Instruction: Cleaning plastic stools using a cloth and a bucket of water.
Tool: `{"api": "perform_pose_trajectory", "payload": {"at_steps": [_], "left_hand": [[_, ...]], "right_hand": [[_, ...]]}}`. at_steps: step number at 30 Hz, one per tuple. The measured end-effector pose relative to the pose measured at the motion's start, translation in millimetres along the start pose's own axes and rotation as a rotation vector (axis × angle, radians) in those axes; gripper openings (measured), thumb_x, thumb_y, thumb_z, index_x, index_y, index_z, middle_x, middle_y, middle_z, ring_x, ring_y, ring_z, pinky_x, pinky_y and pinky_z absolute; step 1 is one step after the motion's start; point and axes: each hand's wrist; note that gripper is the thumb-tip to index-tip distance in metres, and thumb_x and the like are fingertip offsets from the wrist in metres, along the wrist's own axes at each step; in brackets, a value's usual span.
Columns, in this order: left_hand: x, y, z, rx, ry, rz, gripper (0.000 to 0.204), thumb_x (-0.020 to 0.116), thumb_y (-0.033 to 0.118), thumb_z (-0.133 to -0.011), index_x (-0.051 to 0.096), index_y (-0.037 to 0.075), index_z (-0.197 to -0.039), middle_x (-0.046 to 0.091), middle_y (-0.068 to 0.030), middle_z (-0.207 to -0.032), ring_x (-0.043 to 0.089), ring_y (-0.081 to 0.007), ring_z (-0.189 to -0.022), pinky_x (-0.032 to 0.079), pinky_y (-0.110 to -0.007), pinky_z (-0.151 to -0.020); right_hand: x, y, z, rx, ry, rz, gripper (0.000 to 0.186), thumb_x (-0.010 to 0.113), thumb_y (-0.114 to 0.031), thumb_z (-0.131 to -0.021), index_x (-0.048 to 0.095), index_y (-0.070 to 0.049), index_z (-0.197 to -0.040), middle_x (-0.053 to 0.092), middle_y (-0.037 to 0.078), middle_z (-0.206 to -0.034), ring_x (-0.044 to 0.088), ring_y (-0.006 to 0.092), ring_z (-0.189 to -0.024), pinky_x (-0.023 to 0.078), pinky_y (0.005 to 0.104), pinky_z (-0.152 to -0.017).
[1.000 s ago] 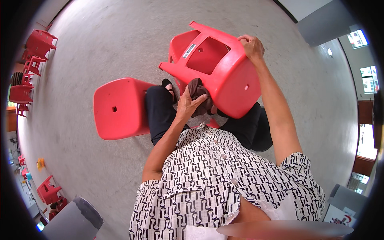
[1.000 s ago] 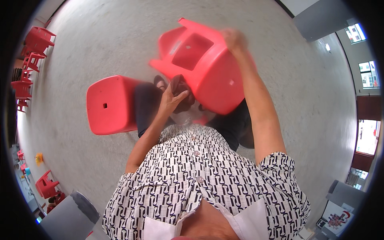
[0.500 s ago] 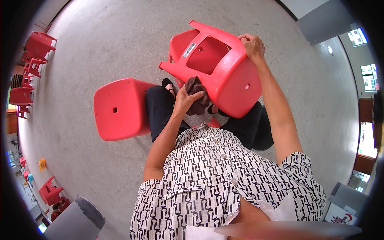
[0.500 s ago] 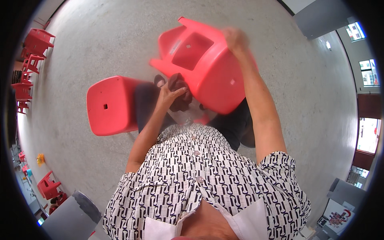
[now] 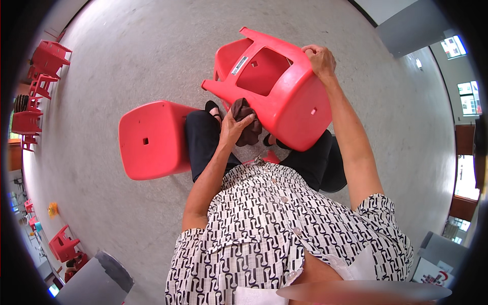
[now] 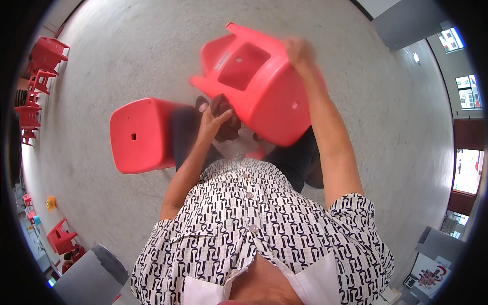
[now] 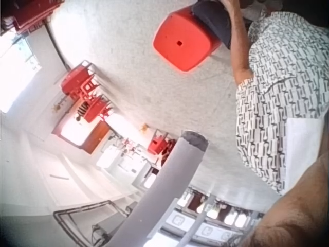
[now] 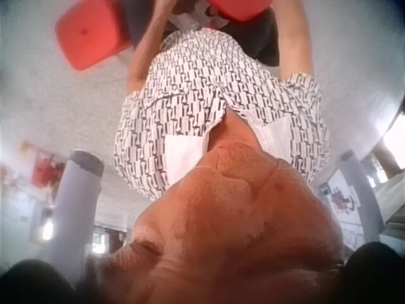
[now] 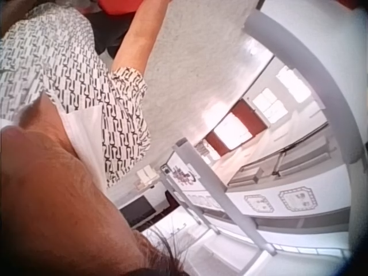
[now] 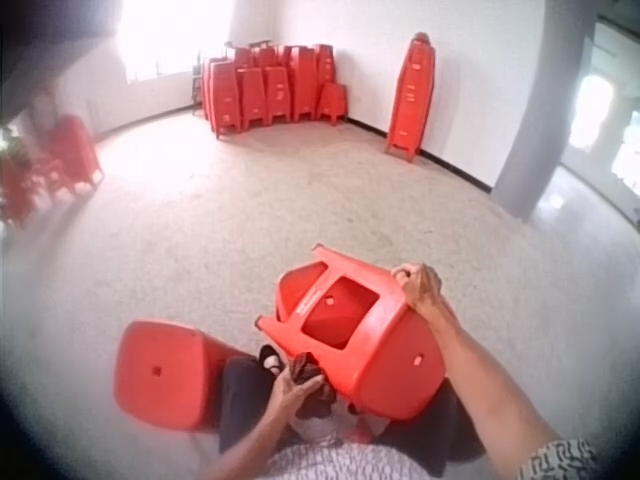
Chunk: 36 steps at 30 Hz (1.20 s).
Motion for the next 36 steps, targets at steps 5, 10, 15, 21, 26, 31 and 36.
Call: {"api": "perform_pose_trajectory", "payload": {"at_steps": [5, 10, 15, 21, 26, 31, 36], "left_hand": [[-10, -18, -3, -0.113, -0.017, -0.078, 0.057, 0.073, 0.023, -0.088, 0.052, 0.004, -0.137, 0.066, -0.0137, -0.117, 0.061, -0.0239, -0.114, 0.046, -0.036, -0.098], [-2, -10, 1, -0.119, 0.008, -0.088, 0.059, 0.073, 0.023, -0.088, 0.05, 0.003, -0.139, 0.065, -0.0135, -0.12, 0.059, -0.0243, -0.117, 0.045, -0.034, -0.099], [1, 0, 4, -0.114, 0.037, -0.218, 0.066, 0.074, 0.025, -0.088, 0.046, 0.003, -0.144, 0.062, -0.0162, -0.132, 0.058, -0.0263, -0.124, 0.045, -0.035, -0.101], [-5, -2, -2, -0.052, 0.044, -0.332, 0.066, 0.077, 0.047, -0.08, 0.059, 0.009, -0.131, 0.07, -0.0154, -0.115, 0.066, -0.033, -0.111, 0.049, -0.041, -0.095], [-20, -26, -19, -0.074, 0.041, -0.376, 0.064, 0.077, 0.046, -0.081, 0.059, 0.01, -0.132, 0.07, -0.0155, -0.115, 0.066, -0.0325, -0.111, 0.049, -0.041, -0.095], [-22, -25, -25, -0.099, 0.051, -0.418, 0.065, 0.077, 0.044, -0.081, 0.058, 0.01, -0.133, 0.07, -0.0157, -0.117, 0.066, -0.0335, -0.112, 0.049, -0.042, -0.096], [-4, -11, -8, -0.045, 0.029, -0.321, 0.062, 0.076, 0.034, -0.083, 0.055, 0.007, -0.135, 0.069, -0.0158, -0.116, 0.065, -0.0292, -0.112, 0.049, -0.039, -0.095]], "right_hand": [[-3, -9, 2, 0.013, -0.02, -0.031, 0.029, 0.054, -0.028, -0.081, 0.08, -0.019, -0.093, 0.07, 0.005, -0.07, 0.067, 0.0229, -0.069, 0.052, 0.0385, -0.069], [-4, -6, 2, 0.012, -0.007, -0.013, 0.029, 0.054, -0.029, -0.081, 0.08, -0.02, -0.092, 0.07, 0.006, -0.07, 0.068, 0.0236, -0.07, 0.052, 0.0388, -0.069], [-7, -9, 5, 0.013, -0.023, -0.018, 0.029, 0.054, -0.028, -0.081, 0.08, -0.02, -0.092, 0.07, 0.006, -0.07, 0.067, 0.0236, -0.069, 0.052, 0.0387, -0.068], [-7, -5, 7, 0.004, 0.01, -0.017, 0.028, 0.055, -0.028, -0.082, 0.08, -0.019, -0.092, 0.07, 0.006, -0.069, 0.067, 0.0229, -0.068, 0.052, 0.0381, -0.067], [-6, -9, 5, -0.025, 0.007, -0.005, 0.028, 0.055, -0.028, -0.083, 0.08, -0.019, -0.092, 0.07, 0.006, -0.07, 0.067, 0.0223, -0.069, 0.052, 0.0388, -0.069], [0, -4, 3, 0.01, 0.0, 0.007, 0.029, 0.054, -0.027, -0.082, 0.08, -0.019, -0.092, 0.071, 0.005, -0.071, 0.067, 0.0224, -0.07, 0.053, 0.0385, -0.07], [-4, -10, 5, 0.026, -0.007, -0.006, 0.029, 0.054, -0.027, -0.082, 0.08, -0.02, -0.092, 0.07, 0.005, -0.07, 0.067, 0.0219, -0.07, 0.053, 0.0381, -0.071]]}}
Point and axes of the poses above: each hand's wrist, its own z-axis away from the middle knuckle, its own x-axis out of the palm, y = z × x
